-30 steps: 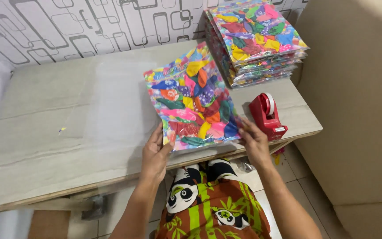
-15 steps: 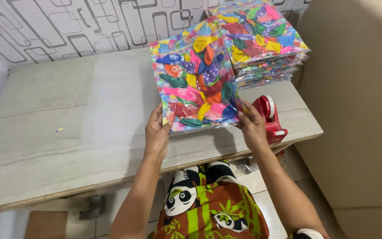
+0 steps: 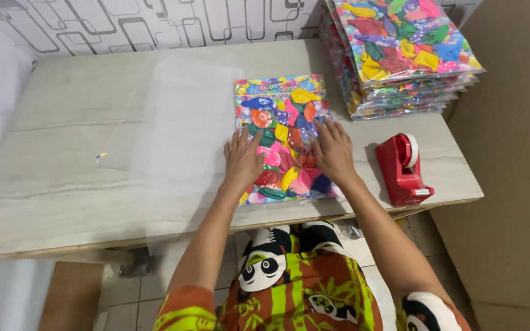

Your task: Packing balloon sets and decorative cardboard inserts into clear plastic bags.

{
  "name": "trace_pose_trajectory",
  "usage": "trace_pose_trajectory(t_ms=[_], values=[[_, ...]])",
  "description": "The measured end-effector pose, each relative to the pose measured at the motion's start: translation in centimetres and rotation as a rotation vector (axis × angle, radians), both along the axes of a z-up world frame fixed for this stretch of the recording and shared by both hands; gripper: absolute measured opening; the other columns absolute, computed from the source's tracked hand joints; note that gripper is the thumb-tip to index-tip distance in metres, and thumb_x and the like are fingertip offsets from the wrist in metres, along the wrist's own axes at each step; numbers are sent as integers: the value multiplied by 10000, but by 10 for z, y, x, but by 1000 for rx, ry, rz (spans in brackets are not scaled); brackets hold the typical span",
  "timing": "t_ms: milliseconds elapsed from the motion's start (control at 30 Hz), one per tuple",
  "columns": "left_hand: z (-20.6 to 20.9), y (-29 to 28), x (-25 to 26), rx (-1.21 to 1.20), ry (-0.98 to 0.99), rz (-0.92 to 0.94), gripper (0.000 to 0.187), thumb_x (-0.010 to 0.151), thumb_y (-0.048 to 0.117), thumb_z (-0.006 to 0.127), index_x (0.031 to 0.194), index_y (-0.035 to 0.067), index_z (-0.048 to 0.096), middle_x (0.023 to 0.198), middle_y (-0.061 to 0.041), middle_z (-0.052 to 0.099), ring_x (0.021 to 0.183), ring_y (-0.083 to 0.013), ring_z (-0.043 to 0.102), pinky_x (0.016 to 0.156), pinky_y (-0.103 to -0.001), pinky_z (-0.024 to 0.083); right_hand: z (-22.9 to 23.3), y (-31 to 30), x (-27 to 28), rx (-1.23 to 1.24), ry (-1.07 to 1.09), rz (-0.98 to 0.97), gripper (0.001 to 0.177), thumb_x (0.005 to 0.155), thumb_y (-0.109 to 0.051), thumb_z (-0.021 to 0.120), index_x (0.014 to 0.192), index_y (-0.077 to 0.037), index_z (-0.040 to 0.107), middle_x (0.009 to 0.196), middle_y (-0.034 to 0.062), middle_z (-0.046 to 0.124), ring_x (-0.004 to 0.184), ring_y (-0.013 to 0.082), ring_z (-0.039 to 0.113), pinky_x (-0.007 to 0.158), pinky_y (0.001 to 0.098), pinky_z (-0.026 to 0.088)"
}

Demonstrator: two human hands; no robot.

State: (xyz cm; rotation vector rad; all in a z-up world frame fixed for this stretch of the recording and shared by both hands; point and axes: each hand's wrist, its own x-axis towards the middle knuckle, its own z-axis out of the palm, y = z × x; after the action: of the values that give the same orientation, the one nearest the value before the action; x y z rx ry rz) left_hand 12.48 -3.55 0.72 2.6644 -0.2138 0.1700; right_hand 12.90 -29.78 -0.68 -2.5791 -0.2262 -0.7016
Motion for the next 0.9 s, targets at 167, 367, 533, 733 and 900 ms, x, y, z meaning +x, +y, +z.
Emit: trace_pose_trajectory(t_ms=[167, 367, 533, 733, 900], values=[[-15, -21, 54, 230, 90, -40, 560, 1056, 509, 370, 1584, 322, 366, 1692, -144, 225, 1574, -395, 86, 1184, -725, -30, -10, 53, 48, -236, 232, 82, 496, 1096, -520, 393, 1567, -373, 442, 1636, 85, 389, 1541, 396, 255, 1171, 722, 223], [9, -10, 39, 51, 132, -124, 570, 1060, 441, 407, 1602, 278, 341, 1663, -191, 277, 1558, -396, 191, 1213, -682, 107, 3, 39, 51, -350, 427, 90, 549, 1082, -631, 298, 1578, -413, 390, 1701, 60, 288, 1579, 359, 193, 1212, 697, 126], [-4, 116, 65, 234, 74, 150, 581, 1052, 427, 458, 1590, 213, 397, 1648, -211, 324, 1560, -385, 197, 1188, -703, 27, -18, -3, 92, -382, 459, 44, 492, 1080, -590, 326, 1563, -498, 356, 1714, 0, 258, 1587, 329, 172, 1211, 709, 105], [2, 129, 13, 409, 208, 137, 609, 1033, 501, 419, 1559, 196, 438, 1572, -205, 428, 1457, -384, 358, 1157, -680, 57, -31, 28, 111, -374, 362, 41, 644, 921, -236, 634, 1530, -352, 457, 1655, 120, 351, 1543, 382, 267, 1157, 770, 183], [13, 129, -16, 221, 213, -69, 560, 1029, 468, 442, 1513, 196, 510, 1444, -167, 544, 1314, -354, 496, 1085, -584, 294, -44, 76, 102, -393, 97, 51, 612, 809, -102, 718, 1409, -196, 642, 1544, 223, 472, 1461, 431, 413, 1117, 689, 338]])
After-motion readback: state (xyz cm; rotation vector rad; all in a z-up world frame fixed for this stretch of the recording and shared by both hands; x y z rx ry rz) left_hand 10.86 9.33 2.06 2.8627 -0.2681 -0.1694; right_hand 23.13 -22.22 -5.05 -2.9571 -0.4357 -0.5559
